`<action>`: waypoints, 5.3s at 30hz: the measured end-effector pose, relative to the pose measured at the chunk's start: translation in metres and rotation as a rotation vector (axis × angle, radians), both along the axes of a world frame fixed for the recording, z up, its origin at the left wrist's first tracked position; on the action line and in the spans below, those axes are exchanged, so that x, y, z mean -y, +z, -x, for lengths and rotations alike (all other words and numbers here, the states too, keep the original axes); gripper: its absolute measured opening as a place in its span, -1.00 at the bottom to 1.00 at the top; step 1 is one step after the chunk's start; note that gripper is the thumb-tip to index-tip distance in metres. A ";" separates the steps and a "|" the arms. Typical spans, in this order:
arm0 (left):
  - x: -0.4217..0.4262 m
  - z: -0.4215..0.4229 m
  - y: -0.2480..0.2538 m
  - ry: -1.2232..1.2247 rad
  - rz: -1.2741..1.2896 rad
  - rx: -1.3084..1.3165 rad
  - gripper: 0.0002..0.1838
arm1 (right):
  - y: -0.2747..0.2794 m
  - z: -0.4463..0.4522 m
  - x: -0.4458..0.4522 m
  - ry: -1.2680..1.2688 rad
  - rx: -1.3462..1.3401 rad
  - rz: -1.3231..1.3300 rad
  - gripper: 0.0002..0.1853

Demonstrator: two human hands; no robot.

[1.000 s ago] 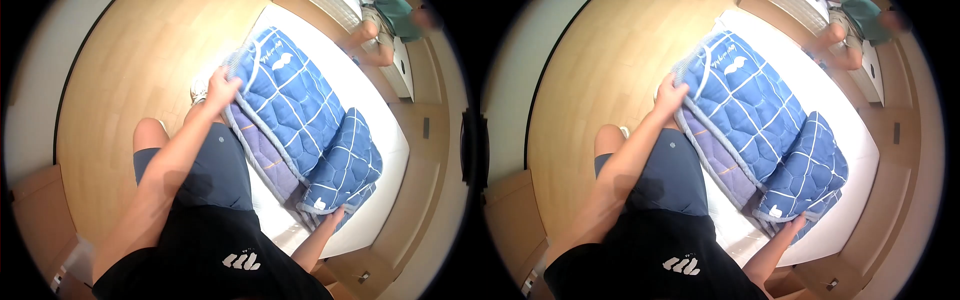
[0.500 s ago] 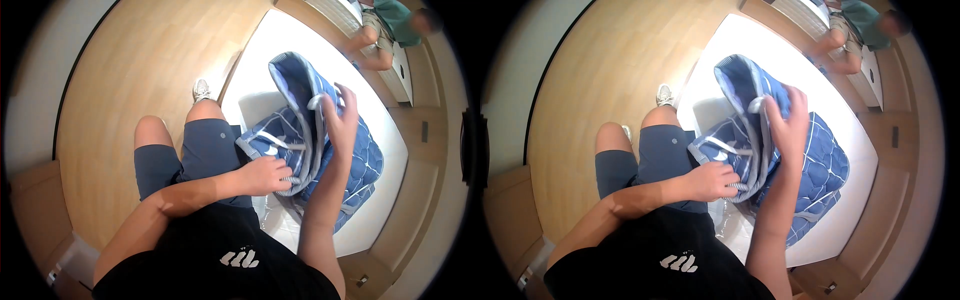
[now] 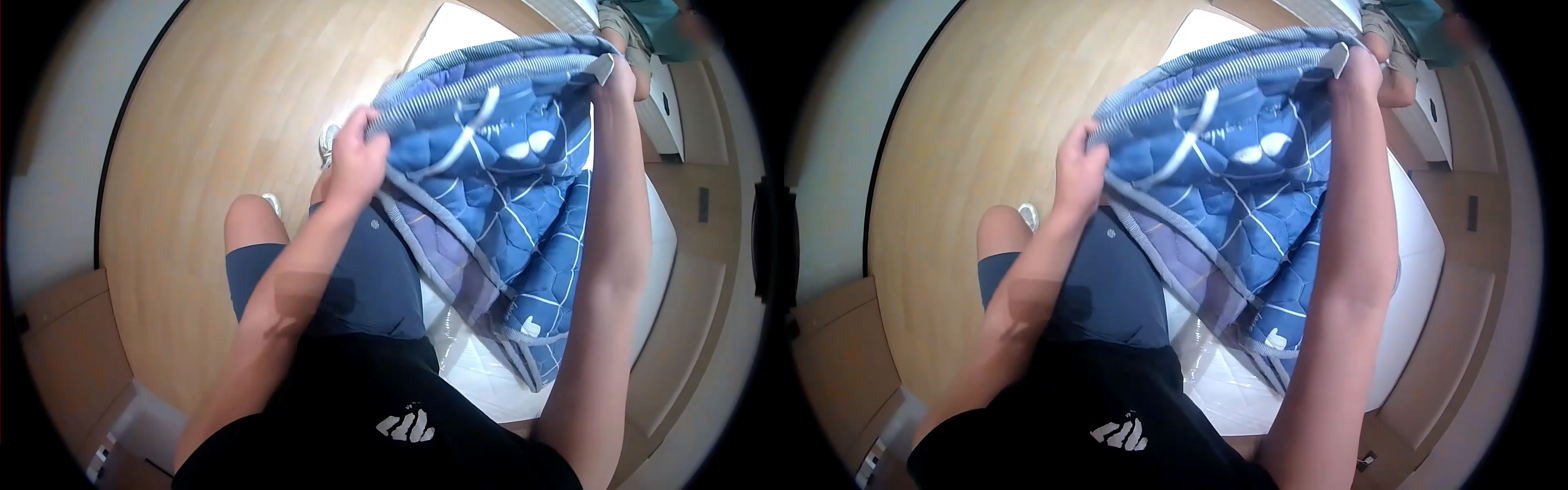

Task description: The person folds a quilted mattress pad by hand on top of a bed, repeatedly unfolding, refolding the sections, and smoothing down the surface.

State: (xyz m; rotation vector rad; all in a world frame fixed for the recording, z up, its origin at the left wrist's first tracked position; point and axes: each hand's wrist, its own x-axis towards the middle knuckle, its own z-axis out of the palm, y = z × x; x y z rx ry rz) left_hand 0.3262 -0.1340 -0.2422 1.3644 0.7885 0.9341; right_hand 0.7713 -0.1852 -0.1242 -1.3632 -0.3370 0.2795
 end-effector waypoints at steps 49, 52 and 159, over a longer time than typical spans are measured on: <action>0.258 -0.108 -0.086 -0.991 -1.093 -0.258 -0.61 | -0.091 0.207 0.643 -0.632 -0.317 0.614 -0.05; 0.262 -0.107 -0.084 -0.982 -1.137 -0.301 -0.64 | -0.090 0.199 0.574 -0.542 -0.297 0.642 -0.21; -0.040 -0.020 -0.172 -0.145 0.570 -0.319 0.00 | -0.207 0.211 0.164 -0.041 0.970 0.933 -0.62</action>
